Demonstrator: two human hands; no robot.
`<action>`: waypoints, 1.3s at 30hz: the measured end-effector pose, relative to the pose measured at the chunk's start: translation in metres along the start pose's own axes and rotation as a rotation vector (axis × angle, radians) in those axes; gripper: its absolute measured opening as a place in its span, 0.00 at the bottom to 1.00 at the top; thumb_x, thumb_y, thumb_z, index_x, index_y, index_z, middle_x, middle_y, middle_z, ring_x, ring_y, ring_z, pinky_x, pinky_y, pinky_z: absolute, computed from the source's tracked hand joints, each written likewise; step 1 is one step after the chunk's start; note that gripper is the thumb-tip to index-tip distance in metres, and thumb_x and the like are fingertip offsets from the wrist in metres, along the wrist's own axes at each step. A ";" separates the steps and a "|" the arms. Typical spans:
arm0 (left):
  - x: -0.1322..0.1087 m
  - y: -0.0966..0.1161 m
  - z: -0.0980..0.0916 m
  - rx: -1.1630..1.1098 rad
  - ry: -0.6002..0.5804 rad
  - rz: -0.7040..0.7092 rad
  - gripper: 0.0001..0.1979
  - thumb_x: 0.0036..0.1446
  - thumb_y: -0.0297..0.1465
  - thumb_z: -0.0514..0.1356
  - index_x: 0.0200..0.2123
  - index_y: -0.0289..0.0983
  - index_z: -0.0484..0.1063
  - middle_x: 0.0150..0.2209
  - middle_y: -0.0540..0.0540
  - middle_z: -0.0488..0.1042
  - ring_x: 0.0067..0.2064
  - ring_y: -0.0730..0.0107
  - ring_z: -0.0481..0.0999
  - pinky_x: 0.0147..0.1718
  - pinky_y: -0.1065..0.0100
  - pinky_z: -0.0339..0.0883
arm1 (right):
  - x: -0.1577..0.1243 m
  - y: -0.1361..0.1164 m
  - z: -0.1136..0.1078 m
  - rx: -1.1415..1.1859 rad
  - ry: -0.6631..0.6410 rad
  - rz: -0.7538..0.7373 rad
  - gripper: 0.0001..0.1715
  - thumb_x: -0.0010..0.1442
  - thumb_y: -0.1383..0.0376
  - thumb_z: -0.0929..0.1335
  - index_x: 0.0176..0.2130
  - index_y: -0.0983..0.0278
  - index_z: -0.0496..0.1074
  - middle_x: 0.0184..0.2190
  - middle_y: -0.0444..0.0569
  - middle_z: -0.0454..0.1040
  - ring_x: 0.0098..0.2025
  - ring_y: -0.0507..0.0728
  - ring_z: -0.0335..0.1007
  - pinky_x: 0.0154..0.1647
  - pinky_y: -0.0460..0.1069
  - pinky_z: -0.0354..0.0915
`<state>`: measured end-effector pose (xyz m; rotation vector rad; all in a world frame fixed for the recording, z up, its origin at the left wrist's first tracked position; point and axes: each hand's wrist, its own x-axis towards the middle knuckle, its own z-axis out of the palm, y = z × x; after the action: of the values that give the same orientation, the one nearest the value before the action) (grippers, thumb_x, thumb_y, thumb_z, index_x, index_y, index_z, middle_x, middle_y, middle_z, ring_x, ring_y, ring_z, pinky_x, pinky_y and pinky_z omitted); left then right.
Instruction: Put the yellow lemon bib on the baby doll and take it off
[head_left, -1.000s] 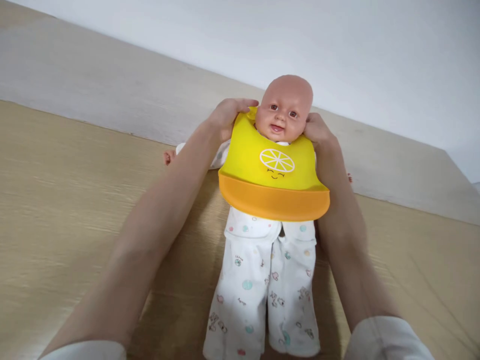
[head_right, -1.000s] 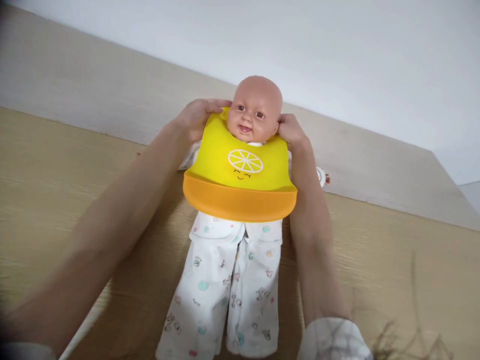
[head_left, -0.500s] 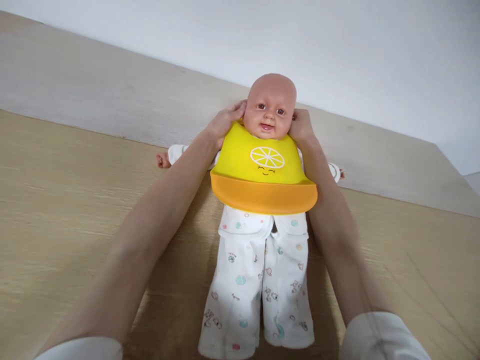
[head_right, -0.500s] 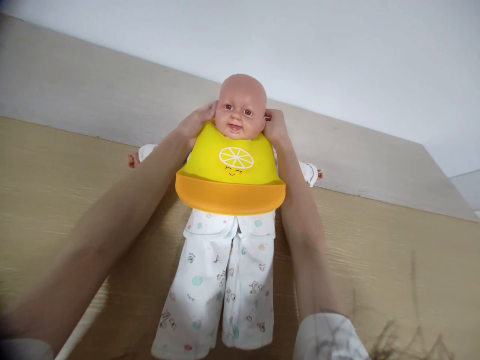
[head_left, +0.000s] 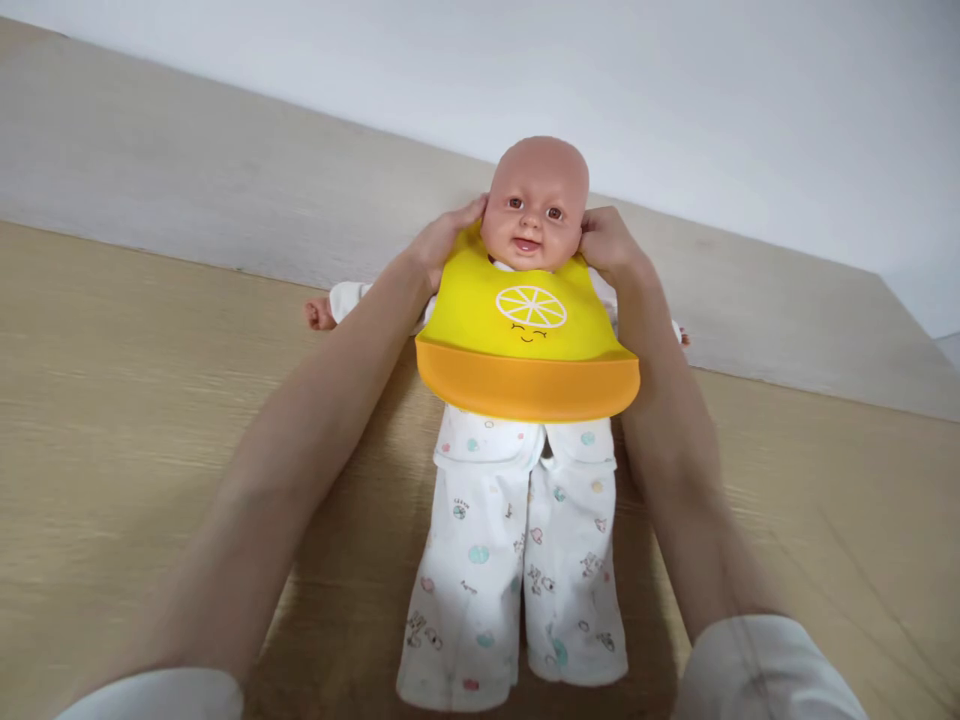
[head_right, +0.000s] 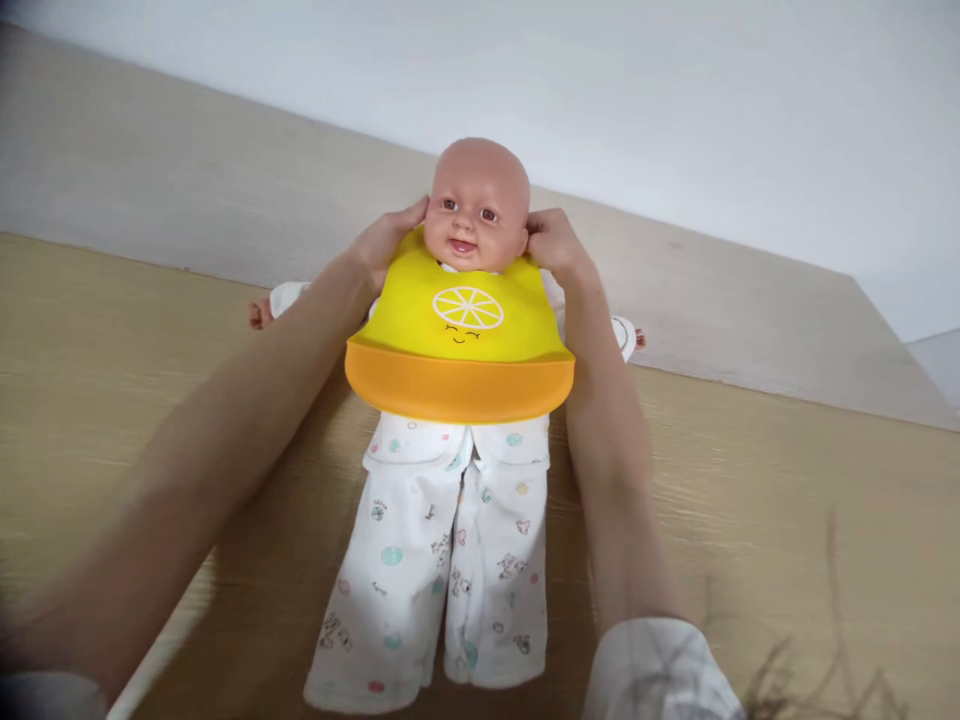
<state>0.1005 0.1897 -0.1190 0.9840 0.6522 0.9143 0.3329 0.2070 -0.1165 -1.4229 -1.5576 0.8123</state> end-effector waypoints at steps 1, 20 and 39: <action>0.000 0.000 -0.001 -0.025 -0.033 -0.043 0.17 0.66 0.42 0.52 0.45 0.38 0.73 0.38 0.43 0.80 0.54 0.53 0.75 0.54 0.55 0.68 | -0.002 -0.001 -0.002 0.027 -0.036 0.042 0.03 0.52 0.72 0.69 0.27 0.71 0.73 0.23 0.45 0.70 0.32 0.54 0.70 0.36 0.50 0.71; 0.026 0.001 -0.019 -0.001 0.092 -0.120 0.38 0.66 0.53 0.33 0.46 0.30 0.70 0.38 0.35 0.77 0.50 0.48 0.74 0.49 0.53 0.69 | -0.008 0.000 -0.006 -0.179 -0.074 0.161 0.07 0.47 0.76 0.72 0.22 0.69 0.71 0.18 0.43 0.64 0.26 0.50 0.66 0.40 0.56 0.74; 0.011 -0.010 -0.022 0.502 0.398 0.202 0.20 0.65 0.47 0.50 0.40 0.37 0.72 0.43 0.41 0.77 0.50 0.59 0.74 0.51 0.58 0.65 | -0.060 -0.008 -0.010 0.057 0.282 0.130 0.08 0.58 0.63 0.67 0.36 0.66 0.71 0.31 0.47 0.72 0.33 0.51 0.71 0.36 0.48 0.70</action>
<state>0.0919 0.2060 -0.1382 1.3429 1.1728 1.1684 0.3380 0.1454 -0.1147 -1.5362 -1.2299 0.6911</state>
